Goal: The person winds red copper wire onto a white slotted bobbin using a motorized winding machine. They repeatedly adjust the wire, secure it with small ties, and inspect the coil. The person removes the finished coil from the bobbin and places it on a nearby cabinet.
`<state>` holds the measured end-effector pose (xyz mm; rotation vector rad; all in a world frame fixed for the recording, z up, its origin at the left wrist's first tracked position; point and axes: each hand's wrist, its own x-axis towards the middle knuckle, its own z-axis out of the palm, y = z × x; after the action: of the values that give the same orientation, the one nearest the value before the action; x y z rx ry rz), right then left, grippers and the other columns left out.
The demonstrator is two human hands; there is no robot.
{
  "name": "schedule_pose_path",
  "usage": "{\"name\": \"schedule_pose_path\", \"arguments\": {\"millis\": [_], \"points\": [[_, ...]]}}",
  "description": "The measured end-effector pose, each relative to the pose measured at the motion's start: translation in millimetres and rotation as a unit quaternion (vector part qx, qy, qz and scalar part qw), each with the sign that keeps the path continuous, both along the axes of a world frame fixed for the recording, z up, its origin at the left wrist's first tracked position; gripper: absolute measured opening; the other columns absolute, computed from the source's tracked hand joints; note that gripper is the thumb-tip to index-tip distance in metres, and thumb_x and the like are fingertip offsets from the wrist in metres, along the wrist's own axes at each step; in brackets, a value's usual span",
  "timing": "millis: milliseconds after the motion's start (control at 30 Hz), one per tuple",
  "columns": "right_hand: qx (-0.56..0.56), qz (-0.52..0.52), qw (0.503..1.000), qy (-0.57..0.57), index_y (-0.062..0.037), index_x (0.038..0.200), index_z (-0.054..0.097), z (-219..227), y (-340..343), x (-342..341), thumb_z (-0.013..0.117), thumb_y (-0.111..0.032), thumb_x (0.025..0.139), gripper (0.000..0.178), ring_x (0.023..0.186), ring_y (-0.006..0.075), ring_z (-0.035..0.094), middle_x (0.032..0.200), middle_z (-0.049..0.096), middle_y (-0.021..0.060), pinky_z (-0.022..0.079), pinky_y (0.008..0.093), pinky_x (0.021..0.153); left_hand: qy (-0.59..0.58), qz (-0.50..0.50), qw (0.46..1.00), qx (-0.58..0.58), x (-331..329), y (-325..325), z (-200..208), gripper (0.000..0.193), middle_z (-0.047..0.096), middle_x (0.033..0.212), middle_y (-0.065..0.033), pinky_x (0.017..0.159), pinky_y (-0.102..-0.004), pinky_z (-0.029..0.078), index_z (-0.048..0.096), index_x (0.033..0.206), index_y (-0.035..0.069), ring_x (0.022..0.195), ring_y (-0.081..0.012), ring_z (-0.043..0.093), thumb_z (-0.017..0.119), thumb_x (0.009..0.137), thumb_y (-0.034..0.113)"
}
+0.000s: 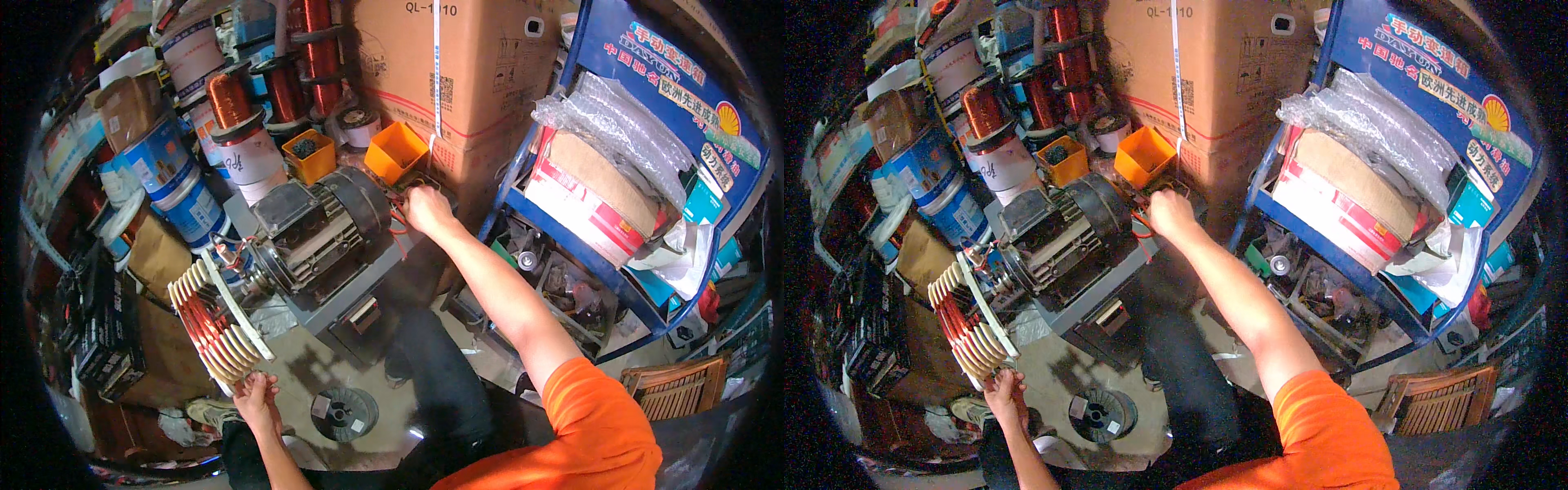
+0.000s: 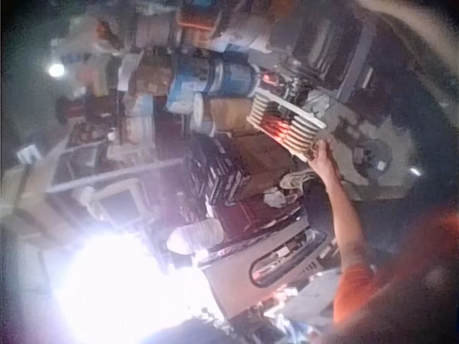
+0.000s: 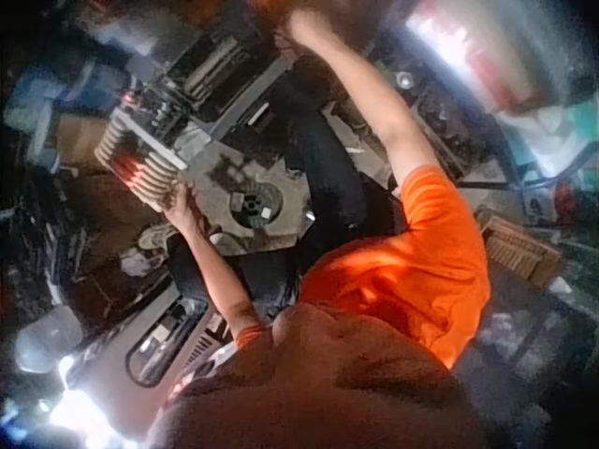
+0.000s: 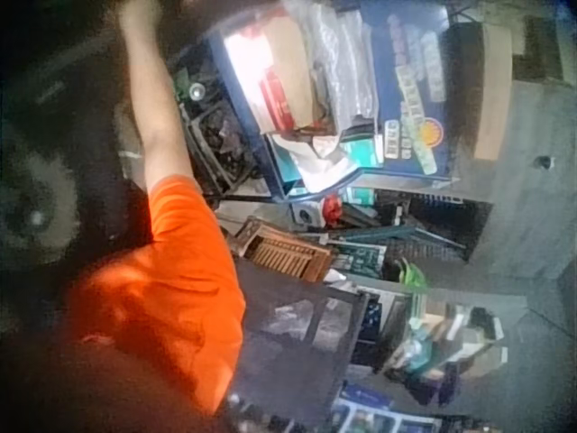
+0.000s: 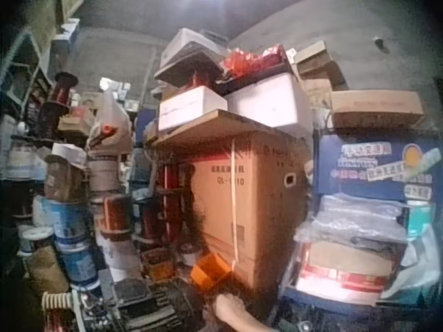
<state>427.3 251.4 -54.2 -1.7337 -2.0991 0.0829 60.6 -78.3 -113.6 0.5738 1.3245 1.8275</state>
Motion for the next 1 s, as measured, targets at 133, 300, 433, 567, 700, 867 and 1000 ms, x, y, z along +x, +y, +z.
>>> {"name": "schedule_pose_path", "arguments": {"millis": [133, 300, 433, 567, 700, 867, 1000], "points": [[0.118, -0.012, 0.986, -0.113, -0.0004, 0.089, 0.065, 8, 9, 14, 0.055, -0.012, 0.083, 0.016, 0.094, 0.0344, 0.063, 0.103, 0.059, 0.0200, 0.057, 0.0450, 0.074, -0.010, 0.001, 1.000, 0.003, 2, 0, 2, 0.036, 0.062, 0.089, -0.0023, 0.056, -0.0246, 0.052, 0.052, 0.121, 0.007, 0.072, -0.0159, 0.065, 0.067, 0.088, 0.004], [0.039, 0.084, 0.995, -0.032, -0.0038, 0.108, 0.064, 13, -10, -1, 0.061, -0.015, 0.083, 0.027, 0.094, 0.0373, 0.066, 0.102, 0.066, 0.0216, 0.055, 0.0475, 0.079, -0.010, 0.014, 1.000, -0.009, 4, -1, 4, 0.036, 0.062, 0.089, -0.0025, 0.057, -0.0242, 0.051, 0.052, 0.121, 0.007, 0.072, -0.0162, 0.065, 0.068, 0.088, 0.005], [-0.078, 0.073, 0.994, -0.012, -0.0060, 0.114, 0.064, 13, -3, -8, 0.066, -0.018, 0.080, 0.036, 0.102, 0.0391, 0.064, 0.105, 0.067, 0.0230, 0.052, 0.0461, 0.087, -0.018, -0.005, 1.000, -0.003, 3, 5, -2, 0.038, 0.061, 0.088, -0.0025, 0.057, -0.0247, 0.052, 0.051, 0.123, 0.007, 0.071, -0.0169, 0.065, 0.067, 0.088, 0.005], [-0.093, 0.079, 0.992, -0.007, -0.0014, 0.103, 0.066, 20, 17, -15, 0.067, -0.013, 0.077, 0.028, 0.096, 0.0377, 0.065, 0.098, 0.068, 0.0229, 0.051, 0.0436, 0.082, -0.013, -0.003, 1.000, -0.006, 5, 0, 6, 0.046, 0.060, 0.088, -0.0035, 0.059, -0.0271, 0.053, 0.046, 0.129, 0.007, 0.071, -0.0183, 0.065, 0.067, 0.088, 0.004], [-0.160, 0.148, 0.975, 0.044, 0.0032, 0.102, 0.066, 41, 19, -16, 0.066, -0.012, 0.076, 0.030, 0.076, 0.0212, 0.066, 0.085, 0.070, 0.0161, 0.053, 0.0385, 0.068, -0.027, -0.001, 0.999, -0.032, 1, -7, 5, 0.045, 0.064, 0.095, -0.0122, 0.063, -0.0281, 0.055, 0.044, 0.125, -0.003, 0.080, -0.0230, 0.069, 0.066, 0.086, 0.001], [-0.364, 0.150, 0.830, 0.395, -0.0061, 0.111, 0.060, 47, 2, 19, 0.057, -0.011, 0.084, 0.027, 0.057, 0.0102, 0.056, 0.072, 0.057, -0.0009, 0.039, 0.0231, 0.046, -0.043, -0.051, 0.998, -0.021, 4, -7, 5, 0.026, 0.063, 0.087, -0.0071, 0.061, -0.0264, 0.054, 0.053, 0.109, -0.002, 0.077, -0.0204, 0.069, 0.067, 0.088, 0.004], [-0.307, 0.225, 0.776, 0.504, -0.0020, 0.132, 0.047, 53, -29, 23, 0.063, -0.011, 0.084, 0.052, 0.063, 0.0112, 0.057, 0.078, 0.056, 0.0007, 0.043, 0.0243, 0.050, -0.044, -0.078, 0.995, -0.036, -2, -17, 3, 0.025, 0.063, 0.086, -0.0068, 0.061, -0.0261, 0.055, 0.054, 0.109, -0.002, 0.076, -0.0191, 0.069, 0.066, 0.088, 0.003]]}}
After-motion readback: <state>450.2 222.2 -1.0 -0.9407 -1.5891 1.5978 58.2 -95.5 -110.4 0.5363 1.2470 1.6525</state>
